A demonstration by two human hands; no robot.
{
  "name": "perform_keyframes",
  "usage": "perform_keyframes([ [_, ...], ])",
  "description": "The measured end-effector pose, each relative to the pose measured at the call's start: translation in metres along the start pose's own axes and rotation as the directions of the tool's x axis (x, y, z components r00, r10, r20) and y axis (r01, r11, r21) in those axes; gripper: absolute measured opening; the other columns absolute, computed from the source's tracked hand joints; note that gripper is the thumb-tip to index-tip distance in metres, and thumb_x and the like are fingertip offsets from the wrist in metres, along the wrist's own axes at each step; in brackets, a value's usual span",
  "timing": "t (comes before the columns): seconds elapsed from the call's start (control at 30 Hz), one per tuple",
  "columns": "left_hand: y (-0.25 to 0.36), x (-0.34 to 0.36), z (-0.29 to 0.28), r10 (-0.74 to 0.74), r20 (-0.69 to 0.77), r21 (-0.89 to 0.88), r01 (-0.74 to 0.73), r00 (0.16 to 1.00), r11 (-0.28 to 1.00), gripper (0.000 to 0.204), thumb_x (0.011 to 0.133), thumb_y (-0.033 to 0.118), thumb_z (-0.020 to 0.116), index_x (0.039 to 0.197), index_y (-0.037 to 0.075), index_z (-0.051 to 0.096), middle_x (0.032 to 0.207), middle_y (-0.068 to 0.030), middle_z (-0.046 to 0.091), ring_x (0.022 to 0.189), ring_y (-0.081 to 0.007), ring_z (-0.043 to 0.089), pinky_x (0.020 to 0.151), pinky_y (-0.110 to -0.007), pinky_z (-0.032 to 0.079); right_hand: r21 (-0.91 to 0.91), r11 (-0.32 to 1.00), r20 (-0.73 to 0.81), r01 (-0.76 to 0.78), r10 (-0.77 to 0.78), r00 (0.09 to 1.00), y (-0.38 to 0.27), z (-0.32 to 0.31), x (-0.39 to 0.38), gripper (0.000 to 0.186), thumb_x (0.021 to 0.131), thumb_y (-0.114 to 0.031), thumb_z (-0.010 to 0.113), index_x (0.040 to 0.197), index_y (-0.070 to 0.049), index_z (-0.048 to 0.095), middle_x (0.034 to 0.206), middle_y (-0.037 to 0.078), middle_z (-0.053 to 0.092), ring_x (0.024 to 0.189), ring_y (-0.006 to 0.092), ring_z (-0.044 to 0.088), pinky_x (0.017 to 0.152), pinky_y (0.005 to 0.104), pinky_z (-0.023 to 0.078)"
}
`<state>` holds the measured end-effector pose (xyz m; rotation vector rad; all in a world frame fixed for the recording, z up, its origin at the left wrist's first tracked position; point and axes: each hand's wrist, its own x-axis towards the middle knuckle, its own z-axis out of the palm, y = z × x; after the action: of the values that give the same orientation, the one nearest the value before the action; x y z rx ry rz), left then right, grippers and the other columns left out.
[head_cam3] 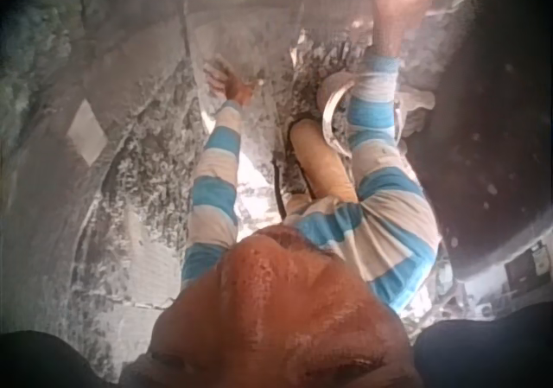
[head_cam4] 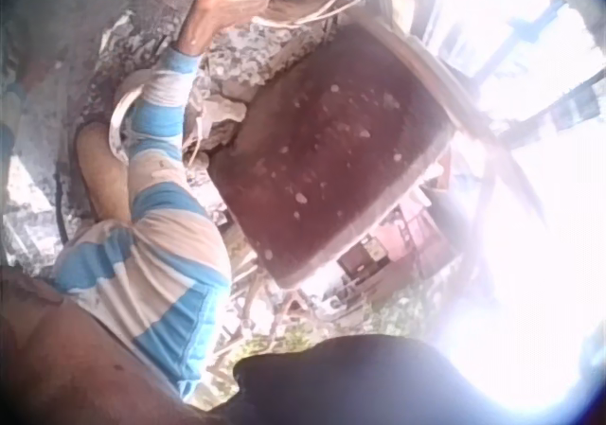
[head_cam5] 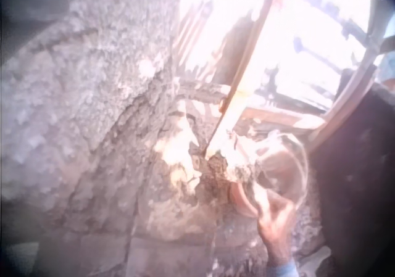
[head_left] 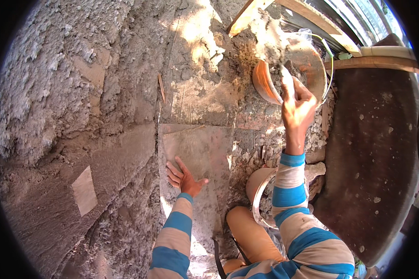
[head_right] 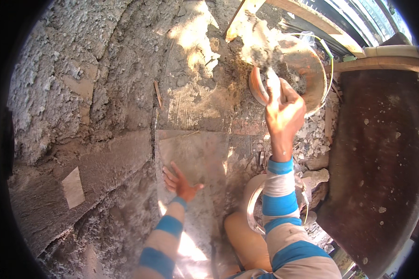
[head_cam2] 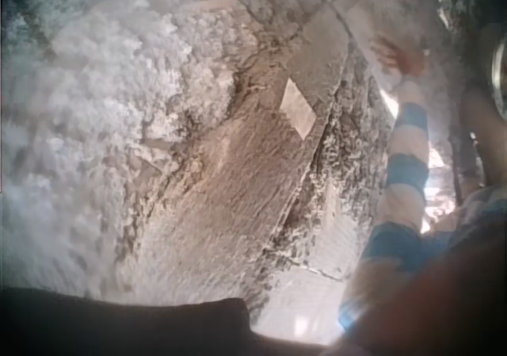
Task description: The person scoops cement from a bucket using a trowel and applies it to a rough wall surface. They spread and smooth the cement over the wall, repeatedly scooping more material as needed.
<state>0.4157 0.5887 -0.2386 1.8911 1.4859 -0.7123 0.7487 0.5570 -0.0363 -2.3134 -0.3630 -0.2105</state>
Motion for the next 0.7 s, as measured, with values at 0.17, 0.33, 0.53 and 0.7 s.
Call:
perform_keyframes([
  [0.17,-0.002,-0.002,-0.001,0.014,-0.028,-0.026,-0.014,1.000,1.000,0.161,0.064,0.046,0.097,0.160,0.020,-0.029,0.166,-0.0286,-0.027,0.155,-0.0484,-0.016,0.122,-0.065,0.002,-0.482,0.876,-0.221,-0.001,-0.120,0.968,0.035,-0.064,-0.004,0.035,0.088,-0.035,0.079,0.117,-0.017,0.080,0.094,0.008,0.075,0.083,0.0281,0.073,0.072,0.0402,0.055],
  [0.33,-0.005,-0.002,-0.002,0.041,-0.032,-0.033,-0.042,0.999,0.999,0.162,0.064,0.046,0.097,0.160,0.019,-0.030,0.166,-0.0289,-0.028,0.155,-0.0489,-0.016,0.123,-0.065,0.003,-0.603,0.793,-0.244,0.089,-0.289,0.926,0.059,-0.069,-0.013,0.036,0.087,-0.028,0.079,0.120,-0.015,0.077,0.088,0.007,0.069,0.077,0.0273,0.068,0.066,0.0410,0.054],
  [0.53,-0.006,-0.003,-0.002,0.053,-0.036,-0.052,-0.055,0.998,0.997,0.162,0.063,0.047,0.097,0.159,0.019,-0.031,0.166,-0.0269,-0.030,0.155,-0.0491,-0.017,0.122,-0.066,0.002,-0.362,0.909,0.157,0.206,-0.158,0.975,0.025,0.013,-0.061,0.044,0.095,-0.018,0.071,0.137,-0.005,0.064,0.098,0.010,0.065,0.077,0.0228,0.065,0.058,0.0374,0.052],
  [0.7,-0.026,0.012,0.011,0.063,0.026,-0.132,-0.059,0.998,0.990,0.168,0.055,0.067,0.093,0.161,0.018,-0.028,0.159,-0.0299,-0.040,0.149,-0.0563,-0.026,0.115,-0.071,-0.012,-0.285,0.889,0.215,0.357,-0.304,0.928,0.027,0.149,-0.038,0.027,0.096,-0.009,0.055,0.121,-0.002,0.059,0.108,0.018,0.060,0.100,0.0383,0.060,0.074,0.0508,0.053],
])
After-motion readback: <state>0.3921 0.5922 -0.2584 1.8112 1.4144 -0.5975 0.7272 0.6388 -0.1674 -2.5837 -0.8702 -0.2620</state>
